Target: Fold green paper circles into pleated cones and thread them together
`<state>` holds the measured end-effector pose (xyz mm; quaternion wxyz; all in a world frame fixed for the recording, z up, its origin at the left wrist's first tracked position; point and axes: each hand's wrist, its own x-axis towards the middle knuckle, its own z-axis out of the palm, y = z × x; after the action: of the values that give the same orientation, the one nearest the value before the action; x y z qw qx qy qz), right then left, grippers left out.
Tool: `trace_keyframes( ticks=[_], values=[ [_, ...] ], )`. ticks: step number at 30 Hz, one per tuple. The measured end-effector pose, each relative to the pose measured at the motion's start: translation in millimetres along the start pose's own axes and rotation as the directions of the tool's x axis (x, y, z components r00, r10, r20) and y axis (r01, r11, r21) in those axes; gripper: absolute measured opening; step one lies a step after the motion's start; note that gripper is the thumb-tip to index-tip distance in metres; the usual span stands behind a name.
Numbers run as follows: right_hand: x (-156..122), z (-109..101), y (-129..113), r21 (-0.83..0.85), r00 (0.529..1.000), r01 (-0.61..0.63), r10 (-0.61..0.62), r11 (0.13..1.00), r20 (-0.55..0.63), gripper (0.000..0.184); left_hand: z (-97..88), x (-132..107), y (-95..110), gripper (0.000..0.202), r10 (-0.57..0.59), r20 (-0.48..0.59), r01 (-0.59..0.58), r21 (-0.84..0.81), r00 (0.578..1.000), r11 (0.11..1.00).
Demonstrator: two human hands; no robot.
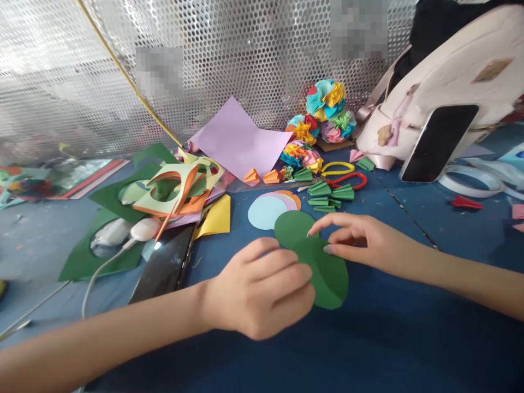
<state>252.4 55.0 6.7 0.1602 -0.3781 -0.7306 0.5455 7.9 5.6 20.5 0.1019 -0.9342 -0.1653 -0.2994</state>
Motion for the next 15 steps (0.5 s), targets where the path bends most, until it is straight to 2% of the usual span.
trace_keyframes(
  ticks=[3,6,8,10,12,15],
  values=[
    [-9.3,0.1,-2.0,-0.191,1.000,0.004,0.000,0.982,0.018,0.032,1.2,-3.6,7.9,0.016,0.033,0.098,-0.032,-0.014,0.995,0.999],
    [-18.7,-2.4,-7.7,-0.388,1.000,-0.022,0.025,0.921,0.004,0.032,4.9,-7.9,10.7,0.020,-0.027,0.178,0.039,-0.068,0.984,0.997],
    [-23.2,-2.2,-10.4,-0.476,0.997,0.071,-0.045,0.877,0.066,0.040,6.9,-9.8,10.8,0.019,-0.075,0.217,0.102,-0.117,0.973,0.988],
    [-25.4,0.2,-10.6,-0.524,0.972,0.227,-0.158,0.821,0.173,0.048,7.8,-10.4,10.3,0.017,-0.144,0.254,0.192,-0.175,0.956,0.966],
    [-24.8,3.7,-8.4,-0.561,0.946,0.319,-0.220,0.763,0.238,0.039,7.4,-10.1,9.6,0.014,-0.222,0.302,0.300,-0.241,0.927,0.923],
    [-18.3,7.2,-3.1,-0.556,0.946,0.315,-0.208,0.769,0.248,0.007,5.6,-9.8,8.1,0.009,-0.311,0.363,0.430,-0.315,0.878,0.846]
  ],
)
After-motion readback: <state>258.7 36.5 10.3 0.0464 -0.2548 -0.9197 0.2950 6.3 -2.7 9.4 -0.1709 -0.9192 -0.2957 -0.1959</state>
